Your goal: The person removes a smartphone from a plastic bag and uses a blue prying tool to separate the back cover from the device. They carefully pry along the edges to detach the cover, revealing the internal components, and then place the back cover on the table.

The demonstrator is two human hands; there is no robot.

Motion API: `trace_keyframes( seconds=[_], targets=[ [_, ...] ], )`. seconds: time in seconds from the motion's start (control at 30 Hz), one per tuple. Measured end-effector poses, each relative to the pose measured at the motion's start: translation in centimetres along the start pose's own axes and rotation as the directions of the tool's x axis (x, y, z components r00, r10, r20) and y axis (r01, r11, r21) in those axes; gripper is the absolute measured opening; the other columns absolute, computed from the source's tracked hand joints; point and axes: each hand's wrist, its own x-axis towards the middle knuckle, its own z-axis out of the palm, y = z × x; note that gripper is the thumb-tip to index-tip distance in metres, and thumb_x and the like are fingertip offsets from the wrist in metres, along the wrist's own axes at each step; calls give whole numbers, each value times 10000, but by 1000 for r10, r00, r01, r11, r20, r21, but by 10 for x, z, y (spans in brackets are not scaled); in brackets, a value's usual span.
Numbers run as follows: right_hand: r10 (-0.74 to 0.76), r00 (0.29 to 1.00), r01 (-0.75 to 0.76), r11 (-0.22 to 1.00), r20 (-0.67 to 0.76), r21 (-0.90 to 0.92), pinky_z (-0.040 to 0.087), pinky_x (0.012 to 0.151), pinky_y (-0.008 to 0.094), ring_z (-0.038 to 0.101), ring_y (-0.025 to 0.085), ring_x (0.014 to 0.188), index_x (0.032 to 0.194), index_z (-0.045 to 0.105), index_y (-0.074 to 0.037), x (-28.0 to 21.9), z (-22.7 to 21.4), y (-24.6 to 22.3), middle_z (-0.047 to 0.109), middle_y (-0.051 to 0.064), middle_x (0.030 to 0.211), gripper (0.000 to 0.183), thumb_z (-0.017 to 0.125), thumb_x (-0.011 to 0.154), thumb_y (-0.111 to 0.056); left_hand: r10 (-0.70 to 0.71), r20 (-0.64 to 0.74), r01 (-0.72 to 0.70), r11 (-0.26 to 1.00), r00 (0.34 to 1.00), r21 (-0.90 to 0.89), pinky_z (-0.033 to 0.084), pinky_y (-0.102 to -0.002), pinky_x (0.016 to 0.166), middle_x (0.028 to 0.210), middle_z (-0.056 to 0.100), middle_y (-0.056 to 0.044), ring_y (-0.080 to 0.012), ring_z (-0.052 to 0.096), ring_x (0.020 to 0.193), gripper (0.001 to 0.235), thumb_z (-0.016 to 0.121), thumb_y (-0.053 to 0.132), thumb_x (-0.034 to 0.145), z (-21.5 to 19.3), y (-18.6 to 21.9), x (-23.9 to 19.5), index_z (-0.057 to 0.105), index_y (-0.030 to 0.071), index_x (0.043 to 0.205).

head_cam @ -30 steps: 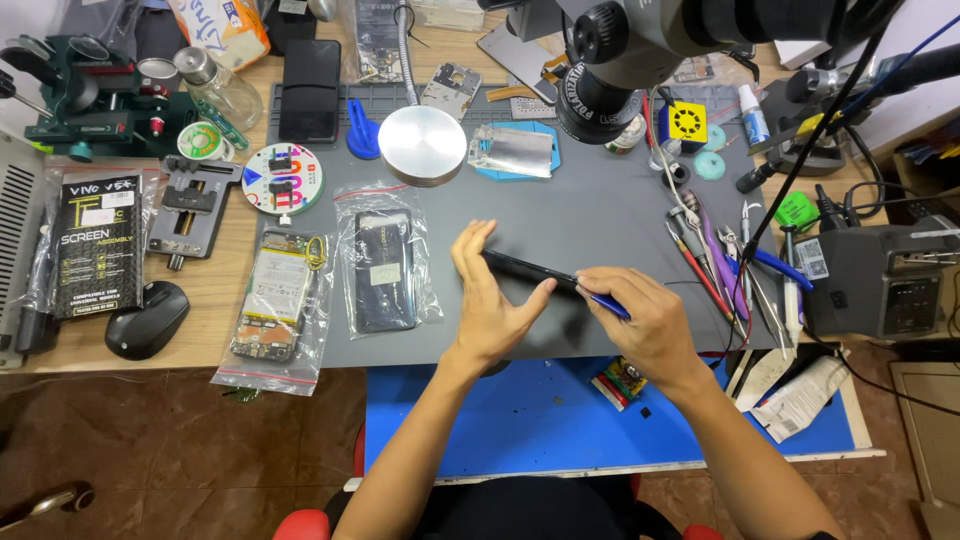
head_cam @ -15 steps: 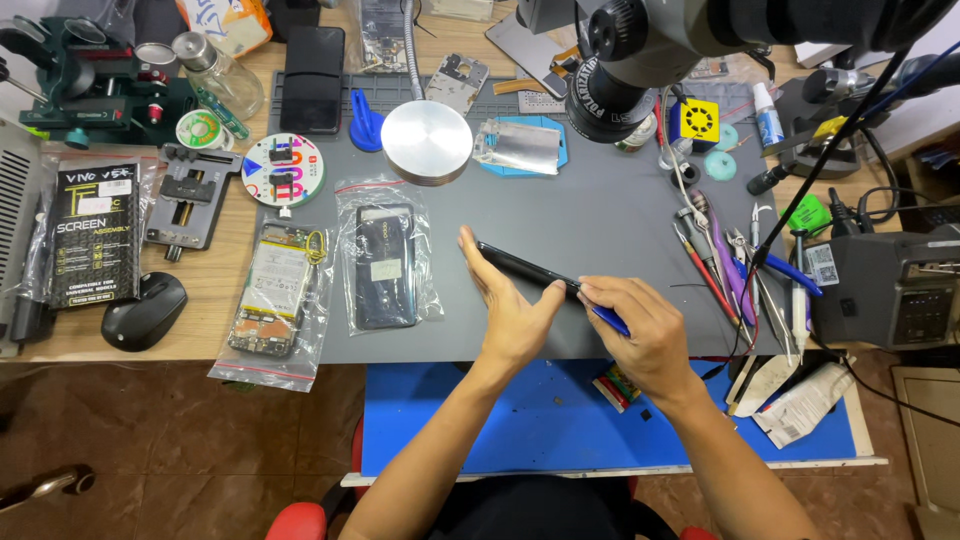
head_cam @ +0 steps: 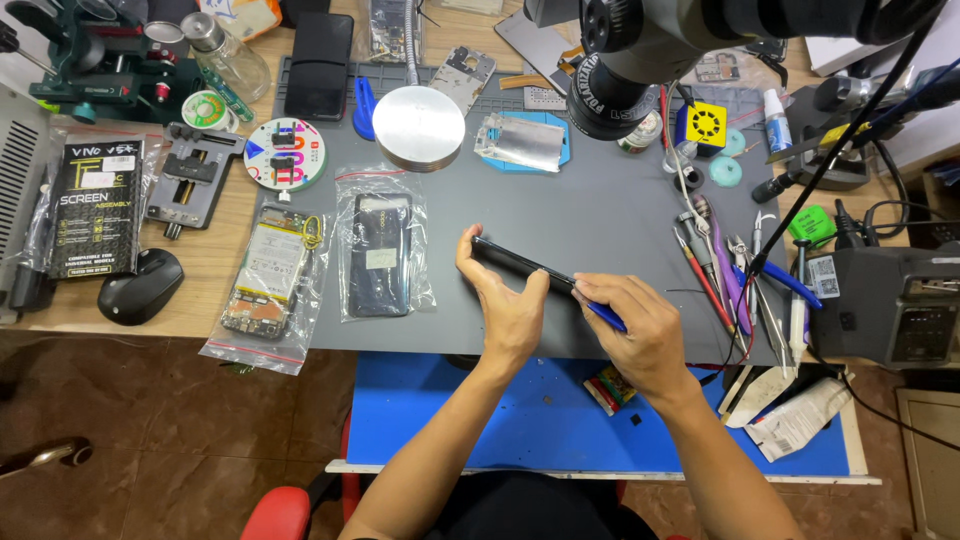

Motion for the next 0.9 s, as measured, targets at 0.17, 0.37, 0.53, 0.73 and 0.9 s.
trace_keyframes(
  seconds=[0.17,0.37,0.53,0.73,0.9],
  targets=[
    [-13,1000,13,1000,6,1,613,736,361,773,277,826,933,780,-50,3,-4,-5,805,71,935,72,820,900,-1,66,-1,-66,998,998,16,15,-492,1318,1600,196,-248,-381,130,1587,975,675,34,750,0,-11,-2,176,80,1587],
    [-3,1000,3,1000,-11,12,610,726,358,774,279,815,922,783,-56,2,-2,-3,809,70,928,68,824,902,-7,130,49,-134,988,990,73,20,-505,1319,1601,186,-231,-398,124,1577,1005,666,74,787,-2,-13,-2,117,30,1628],
    [-2,1000,2,1000,-22,2,610,725,350,772,268,808,919,785,-58,3,-2,-5,808,65,919,72,831,897,-7,101,9,-102,994,995,28,84,-471,1310,1511,293,-189,-329,246,1513,892,655,52,796,-4,-18,4,222,49,1576],
    [10,1000,-10,1000,-11,18,611,732,359,774,278,821,928,780,-49,3,-3,-8,807,77,926,78,827,894,4,114,-72,-113,993,991,17,220,-421,1261,1333,413,-134,-250,403,1347,730,658,-6,755,-8,-26,10,374,68,1424],
    [10,1000,-10,999,15,31,615,740,358,781,267,830,913,783,-56,1,-5,-11,813,71,926,84,827,882,9,116,-127,-128,987,985,-97,355,-388,1189,1204,523,-90,-210,528,1247,513,611,-44,802,-15,-22,15,504,73,1290]
  ],
)
